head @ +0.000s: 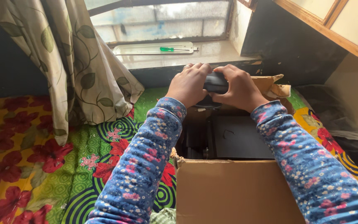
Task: The person unboxes a VOX multimedia speaker system, removing the subwoofer, satellite speakers, and power cable from the packaging. They then wipe the satellite speakers with a cloth.
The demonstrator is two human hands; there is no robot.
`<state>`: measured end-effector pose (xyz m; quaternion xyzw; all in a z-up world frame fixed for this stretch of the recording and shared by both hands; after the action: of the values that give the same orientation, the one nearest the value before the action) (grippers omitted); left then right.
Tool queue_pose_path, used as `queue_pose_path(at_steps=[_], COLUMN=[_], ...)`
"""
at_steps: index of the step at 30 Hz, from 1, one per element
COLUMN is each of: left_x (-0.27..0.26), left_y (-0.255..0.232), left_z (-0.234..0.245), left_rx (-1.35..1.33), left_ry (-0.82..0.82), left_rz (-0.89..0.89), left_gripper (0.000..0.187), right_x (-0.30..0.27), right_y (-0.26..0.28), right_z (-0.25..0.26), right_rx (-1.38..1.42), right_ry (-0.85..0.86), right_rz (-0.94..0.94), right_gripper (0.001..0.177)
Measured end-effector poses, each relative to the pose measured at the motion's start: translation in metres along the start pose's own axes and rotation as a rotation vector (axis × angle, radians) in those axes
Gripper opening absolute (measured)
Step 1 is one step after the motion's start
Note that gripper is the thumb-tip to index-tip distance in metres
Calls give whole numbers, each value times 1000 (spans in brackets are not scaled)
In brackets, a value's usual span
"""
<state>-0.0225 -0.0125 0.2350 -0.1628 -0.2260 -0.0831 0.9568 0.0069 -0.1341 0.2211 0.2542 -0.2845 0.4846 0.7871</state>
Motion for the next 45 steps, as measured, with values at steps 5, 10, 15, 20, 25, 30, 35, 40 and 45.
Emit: queue_pose_path(at_steps=[5,10,15,20,25,30,35,40,45], left_x=[-3,-10,-9,-4,-7,-25,-25,-24,-24], left_y=[-9,-14,6,17,-4,-36,-73,-108,-150], left_z=[11,24,0,-36,-58,-64,-51,-55,-68], left_rx=[-85,-239,-375,-594,-934,-1019,-1036,-1053,-1055], left_ry=[-34,-167,-148,-63,133,350,231,220,227], left_rz=[39,23,275,415,505,670,528,483,422], left_gripper=[63,78,87,95,98,86,89,90,97], right_x=[1,-5,-15,-20,-30,-41,-58,-83,-106], right_y=[12,17,23,24,33,42,49,48,50], right_z=[27,55,80,105,132,156,181,210,240], right_rx=[-29,-33,-46,-84,-86,-127,-187,-224,-355], right_ry=[-94,-160,-240,-289,-335,-342,-355,-367,-359], right_rz=[56,0,-15,-56,-87,-80,-80,-110,-70], right_gripper=[65,63,59,63,60,61,62,63,58])
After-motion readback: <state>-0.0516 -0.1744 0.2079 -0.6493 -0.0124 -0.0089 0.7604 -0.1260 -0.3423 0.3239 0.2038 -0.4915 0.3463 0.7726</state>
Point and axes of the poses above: each hand's wrist, its own x-axis towards the middle knuckle, its own z-axis out of the back of the hand, y = z × x, the point moved 9 cm from there along x, towards the middle knuckle, and after that the axes turned 11 degrees about z, right-handed, at the moved point
